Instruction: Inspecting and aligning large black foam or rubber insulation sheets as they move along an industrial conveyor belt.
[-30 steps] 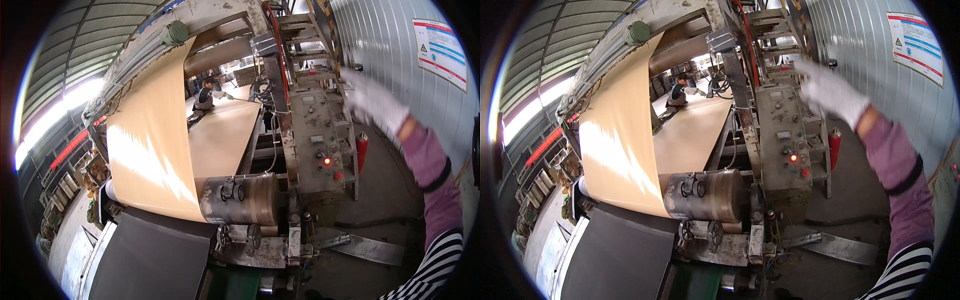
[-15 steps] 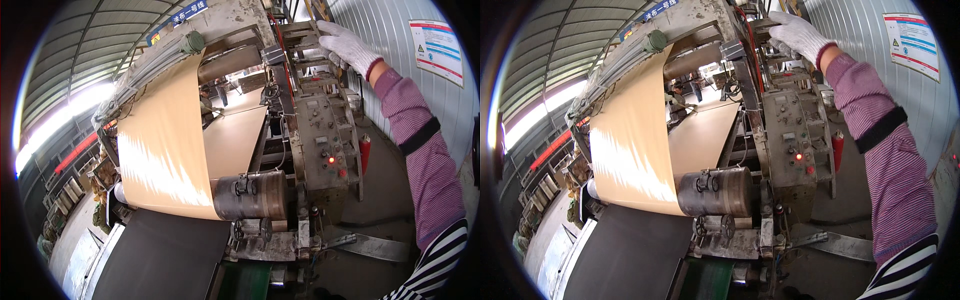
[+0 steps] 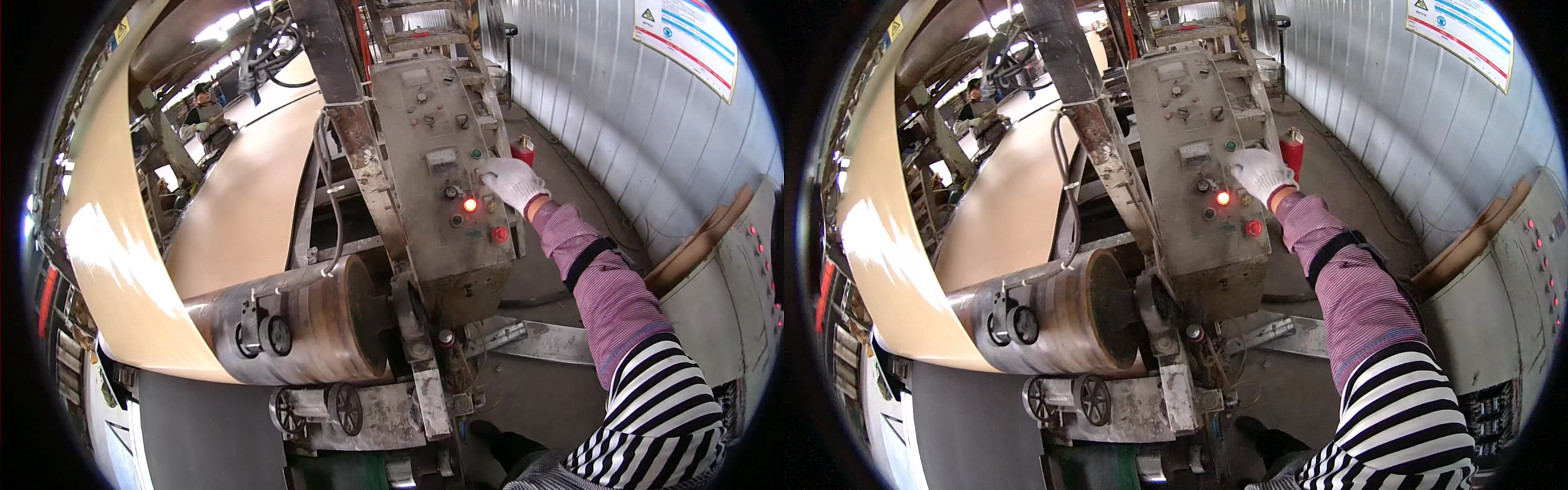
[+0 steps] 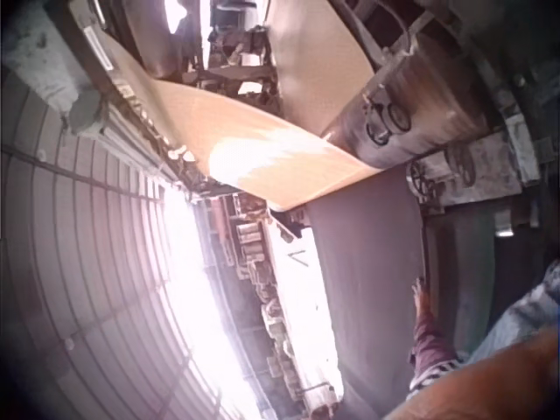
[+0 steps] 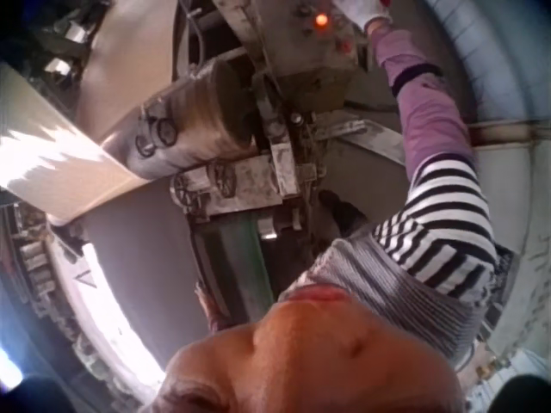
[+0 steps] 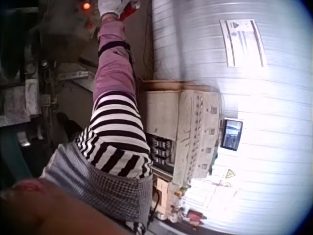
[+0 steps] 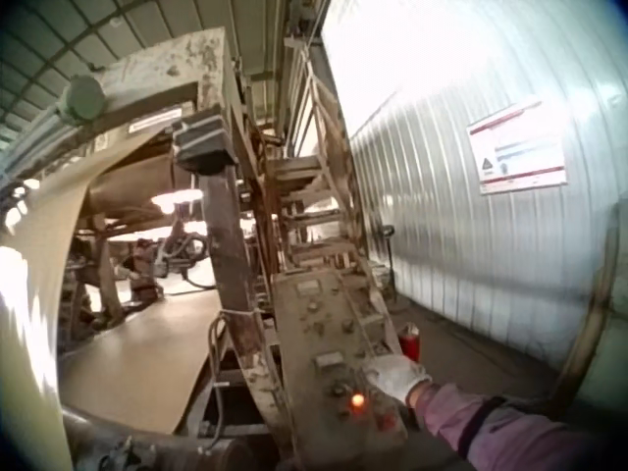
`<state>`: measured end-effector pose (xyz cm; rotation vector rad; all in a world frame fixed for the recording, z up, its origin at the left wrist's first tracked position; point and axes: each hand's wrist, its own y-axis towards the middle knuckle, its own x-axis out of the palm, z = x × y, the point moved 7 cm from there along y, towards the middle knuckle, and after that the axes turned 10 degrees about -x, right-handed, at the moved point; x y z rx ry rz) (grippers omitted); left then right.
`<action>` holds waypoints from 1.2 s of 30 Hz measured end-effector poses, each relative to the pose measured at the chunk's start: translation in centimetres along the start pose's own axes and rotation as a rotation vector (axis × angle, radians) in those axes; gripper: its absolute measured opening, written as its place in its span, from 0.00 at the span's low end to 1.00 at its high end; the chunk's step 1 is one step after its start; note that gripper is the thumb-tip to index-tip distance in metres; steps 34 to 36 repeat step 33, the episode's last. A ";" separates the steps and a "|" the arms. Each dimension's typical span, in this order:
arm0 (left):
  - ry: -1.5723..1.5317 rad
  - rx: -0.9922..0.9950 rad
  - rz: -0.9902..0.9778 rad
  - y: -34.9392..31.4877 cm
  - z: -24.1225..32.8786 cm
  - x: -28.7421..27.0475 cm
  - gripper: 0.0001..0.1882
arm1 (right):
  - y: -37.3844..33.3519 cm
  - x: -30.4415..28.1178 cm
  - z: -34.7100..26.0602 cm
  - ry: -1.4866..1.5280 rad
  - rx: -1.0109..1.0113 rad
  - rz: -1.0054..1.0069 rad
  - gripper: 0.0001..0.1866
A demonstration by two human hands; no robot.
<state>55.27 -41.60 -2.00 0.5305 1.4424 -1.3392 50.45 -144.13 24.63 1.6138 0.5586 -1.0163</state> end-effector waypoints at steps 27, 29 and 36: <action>-0.048 -0.220 0.190 0.9 -0.6 -0.3 0.41 | 2.7 8.1 -4.4 -0.136 -0.223 -0.214 0.16; -0.094 -0.113 0.058 1.2 -0.4 0.2 0.37 | 2.7 7.8 -4.7 -0.195 -0.268 -0.199 0.16; 0.275 -0.070 0.103 0.5 -1.9 1.4 0.33 | 4.9 7.7 -9.3 -0.043 -0.304 -0.211 0.15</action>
